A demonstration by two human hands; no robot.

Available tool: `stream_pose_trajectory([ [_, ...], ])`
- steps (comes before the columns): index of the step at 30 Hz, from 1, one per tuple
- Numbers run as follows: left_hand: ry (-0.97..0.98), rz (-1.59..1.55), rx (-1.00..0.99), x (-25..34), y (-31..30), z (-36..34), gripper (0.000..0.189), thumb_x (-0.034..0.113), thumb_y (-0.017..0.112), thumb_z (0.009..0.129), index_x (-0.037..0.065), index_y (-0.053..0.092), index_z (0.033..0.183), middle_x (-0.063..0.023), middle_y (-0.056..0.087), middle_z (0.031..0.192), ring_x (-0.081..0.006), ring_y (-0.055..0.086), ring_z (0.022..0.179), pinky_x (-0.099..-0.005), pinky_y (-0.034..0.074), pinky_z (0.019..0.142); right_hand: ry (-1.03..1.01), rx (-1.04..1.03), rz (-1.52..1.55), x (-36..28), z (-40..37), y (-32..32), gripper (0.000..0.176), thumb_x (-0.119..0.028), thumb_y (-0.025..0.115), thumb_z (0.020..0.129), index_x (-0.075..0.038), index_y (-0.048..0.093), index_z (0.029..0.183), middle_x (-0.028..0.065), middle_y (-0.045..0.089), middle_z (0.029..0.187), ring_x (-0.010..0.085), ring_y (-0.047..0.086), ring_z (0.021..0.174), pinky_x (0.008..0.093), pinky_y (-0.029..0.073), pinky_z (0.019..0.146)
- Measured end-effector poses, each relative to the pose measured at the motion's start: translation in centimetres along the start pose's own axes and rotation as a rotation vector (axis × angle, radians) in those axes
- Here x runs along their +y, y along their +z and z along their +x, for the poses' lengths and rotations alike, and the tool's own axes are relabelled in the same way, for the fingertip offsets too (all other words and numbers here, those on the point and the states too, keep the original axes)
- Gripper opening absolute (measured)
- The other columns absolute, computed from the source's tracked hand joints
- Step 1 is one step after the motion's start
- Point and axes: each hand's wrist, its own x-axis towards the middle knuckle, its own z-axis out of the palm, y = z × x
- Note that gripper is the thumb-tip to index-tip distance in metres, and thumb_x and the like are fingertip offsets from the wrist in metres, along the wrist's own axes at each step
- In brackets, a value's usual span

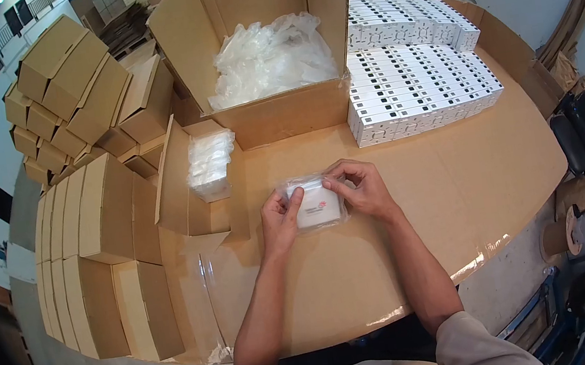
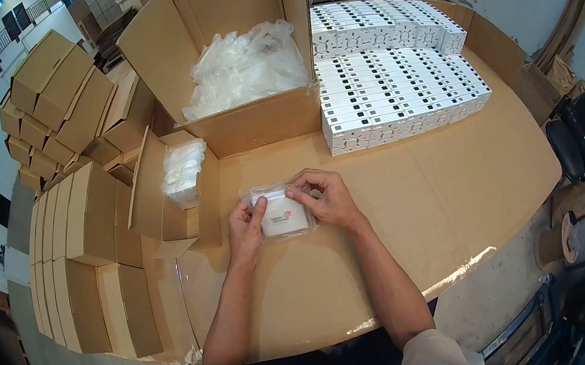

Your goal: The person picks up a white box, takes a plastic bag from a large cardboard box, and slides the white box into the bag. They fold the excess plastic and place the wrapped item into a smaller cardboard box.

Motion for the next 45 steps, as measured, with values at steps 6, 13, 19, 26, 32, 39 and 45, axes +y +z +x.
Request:
stream_pose_trajectory([
  [6,0.113,-0.036,0.037,-0.5,0.0,0.1,0.028,0.026,0.069,0.102,0.000,0.071,0.112,-0.0040,0.073,0.098,-0.0085,0.065,0.088,-0.0246,0.051,0.079,-0.010,0.038,-0.003,-0.2,-0.2,0.7,0.009,-0.006,0.077,0.091,0.002,0.077,0.094,0.0103,0.078,0.096,0.0146,0.071,0.090,0.0297,0.055,0.082],
  [13,0.170,-0.028,0.018,0.1,0.1,-0.3,0.026,0.024,0.065,0.105,-0.001,0.072,0.109,-0.0044,0.074,0.099,-0.0082,0.065,0.088,-0.0247,0.052,0.080,0.027,0.071,0.056,-0.8,-0.6,0.8,0.009,-0.005,0.079,0.090,0.002,0.079,0.095,0.0104,0.079,0.097,0.0151,0.072,0.090,0.0299,0.056,0.085],
  [19,0.317,0.047,0.066,-0.1,0.5,-0.3,0.027,0.023,0.063,0.106,-0.002,0.073,0.107,-0.0052,0.076,0.099,-0.0083,0.066,0.086,-0.0238,0.053,0.078,0.074,0.104,0.239,-1.1,-0.7,0.9,0.027,-0.002,0.075,0.093,0.002,0.071,0.119,0.0137,0.078,0.105,0.0163,0.072,0.098,0.0303,0.056,0.091],
  [26,0.253,0.063,0.139,-0.3,-0.3,0.4,0.025,0.021,0.062,0.106,-0.002,0.073,0.107,-0.0065,0.076,0.099,-0.0096,0.068,0.088,-0.0243,0.054,0.078,0.052,0.035,0.328,-2.9,-0.4,1.8,0.039,-0.001,0.071,0.095,0.000,0.062,0.133,0.0135,0.074,0.119,0.0162,0.070,0.105,0.0313,0.056,0.092],
  [32,0.291,-0.155,0.008,0.6,0.5,0.4,0.019,0.016,0.068,0.102,-0.002,0.070,0.109,-0.0093,0.074,0.111,-0.0111,0.067,0.096,-0.0263,0.053,0.084,0.157,-0.063,0.163,0.0,-0.4,1.3,0.030,-0.003,0.075,0.094,0.001,0.068,0.122,0.0063,0.073,0.108,0.0130,0.067,0.098,0.0299,0.056,0.088],
  [39,0.206,-0.049,-0.031,0.7,0.1,0.1,0.013,0.008,0.070,0.100,0.001,0.065,0.110,-0.0053,0.070,0.105,-0.0097,0.064,0.098,-0.0262,0.051,0.085,0.242,-0.093,0.212,-0.7,-0.5,0.6,0.014,-0.004,0.076,0.093,0.001,0.074,0.106,0.0062,0.074,0.107,0.0113,0.066,0.095,0.0277,0.053,0.084],
  [45,0.199,-0.070,0.050,0.4,0.4,0.0,0.018,0.013,0.071,0.100,0.006,0.055,0.096,0.0002,0.062,0.092,-0.0060,0.057,0.086,-0.0236,0.047,0.076,0.191,-0.105,0.218,-0.9,-0.5,0.7,0.008,-0.003,0.076,0.093,0.002,0.073,0.099,0.0088,0.075,0.107,0.0121,0.066,0.095,0.0284,0.053,0.085],
])
